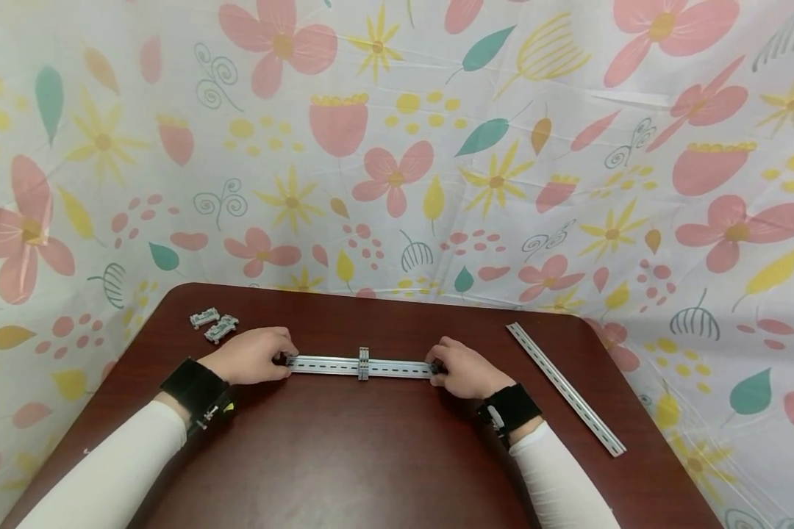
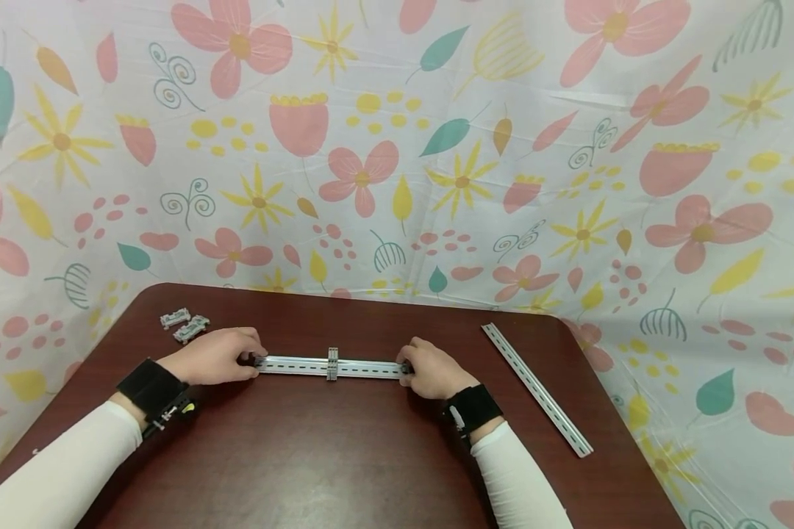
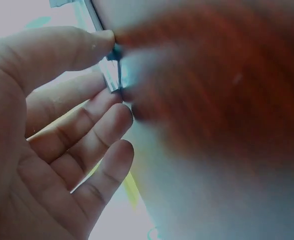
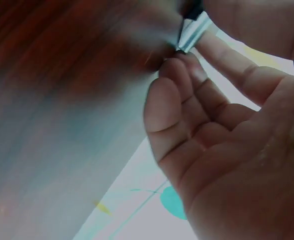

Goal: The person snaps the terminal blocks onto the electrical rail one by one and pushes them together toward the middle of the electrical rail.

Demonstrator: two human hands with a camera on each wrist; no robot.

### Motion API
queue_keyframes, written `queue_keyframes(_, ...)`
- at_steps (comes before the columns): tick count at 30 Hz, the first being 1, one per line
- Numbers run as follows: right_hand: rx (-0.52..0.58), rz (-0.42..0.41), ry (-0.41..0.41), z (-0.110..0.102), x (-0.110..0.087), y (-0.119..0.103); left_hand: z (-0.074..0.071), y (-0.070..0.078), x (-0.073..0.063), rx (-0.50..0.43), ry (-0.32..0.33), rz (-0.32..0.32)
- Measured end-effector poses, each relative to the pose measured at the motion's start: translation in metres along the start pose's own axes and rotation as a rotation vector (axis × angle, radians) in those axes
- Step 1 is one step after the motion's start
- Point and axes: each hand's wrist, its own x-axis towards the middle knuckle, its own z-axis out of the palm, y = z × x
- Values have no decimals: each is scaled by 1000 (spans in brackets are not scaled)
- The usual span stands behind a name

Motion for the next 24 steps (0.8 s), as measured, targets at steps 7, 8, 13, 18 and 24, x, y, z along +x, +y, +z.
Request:
queue_keyframes(7, -76, -65, 16, 0, 9, 5, -7, -7, 14, 58, -26, 19)
queue_keyframes(8, -78, -64, 15, 1, 12, 5, -7, -8, 16, 67, -28, 14)
queue_keyframes(13, -89, -47, 8, 0, 24, 11, -10, -13, 26, 89, -50, -20)
queue_keyframes(18, -83, -37, 8, -4, 38, 19, -12, -15, 38, 92, -78, -90)
queue_keyframes(24, -74, -30, 16, -6, 52, 27, -11, -28, 53, 93, -87, -130)
